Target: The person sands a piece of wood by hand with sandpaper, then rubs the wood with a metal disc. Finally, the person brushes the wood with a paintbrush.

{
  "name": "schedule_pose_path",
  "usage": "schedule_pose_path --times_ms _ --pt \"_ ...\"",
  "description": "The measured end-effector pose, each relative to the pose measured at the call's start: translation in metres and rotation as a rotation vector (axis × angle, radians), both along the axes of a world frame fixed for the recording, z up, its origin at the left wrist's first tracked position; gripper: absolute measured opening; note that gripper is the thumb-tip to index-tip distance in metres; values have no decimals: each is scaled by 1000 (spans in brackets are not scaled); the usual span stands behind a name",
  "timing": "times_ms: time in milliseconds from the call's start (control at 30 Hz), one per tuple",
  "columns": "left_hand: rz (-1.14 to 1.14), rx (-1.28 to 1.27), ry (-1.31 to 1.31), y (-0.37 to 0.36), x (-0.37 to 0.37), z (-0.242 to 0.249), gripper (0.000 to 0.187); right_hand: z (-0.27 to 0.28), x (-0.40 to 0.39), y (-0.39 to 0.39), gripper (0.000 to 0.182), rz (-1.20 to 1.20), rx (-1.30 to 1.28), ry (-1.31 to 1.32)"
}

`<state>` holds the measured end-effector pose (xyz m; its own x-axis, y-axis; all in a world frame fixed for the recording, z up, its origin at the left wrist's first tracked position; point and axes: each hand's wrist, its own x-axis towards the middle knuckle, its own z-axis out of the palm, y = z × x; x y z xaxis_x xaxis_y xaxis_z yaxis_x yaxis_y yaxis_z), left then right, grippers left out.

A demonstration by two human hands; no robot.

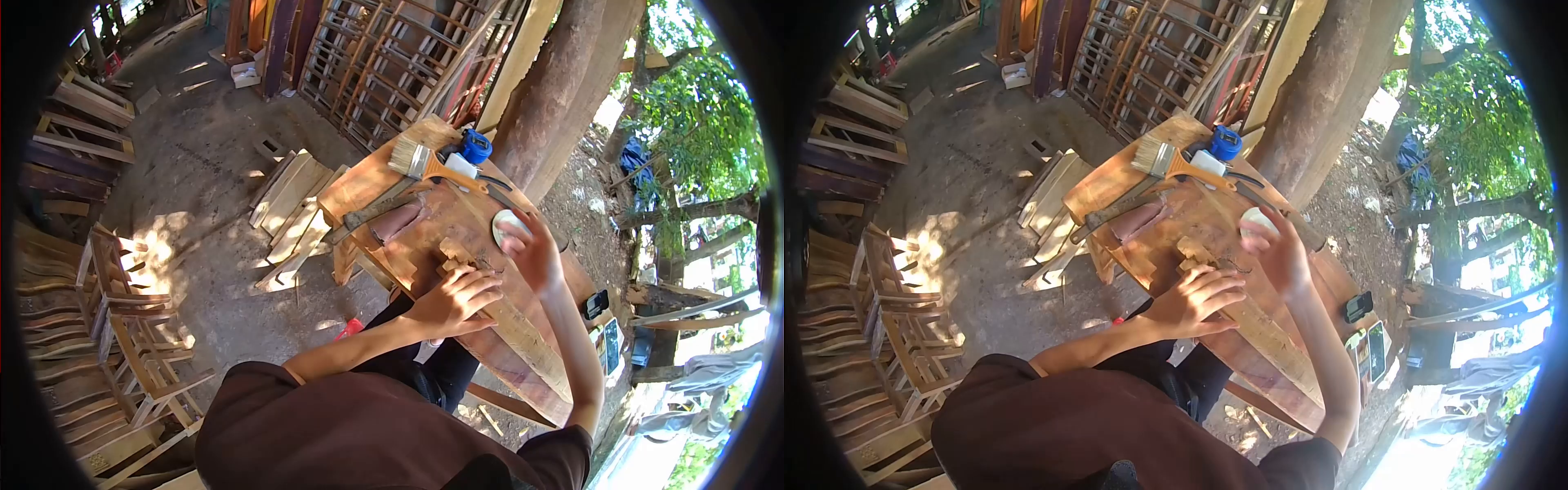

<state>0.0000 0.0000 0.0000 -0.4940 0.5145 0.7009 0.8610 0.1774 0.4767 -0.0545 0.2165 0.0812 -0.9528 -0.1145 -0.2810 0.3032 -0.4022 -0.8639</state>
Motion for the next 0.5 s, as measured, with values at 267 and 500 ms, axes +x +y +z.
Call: schedule_pose_path --times_ms 267,500 --pt "333 301 -142 -47 -28 19 25 41 205 26 26 -361 523 212" --pt "658 -104 46 -101 -62 14 34 1 301 16 20 -566 1177 455"
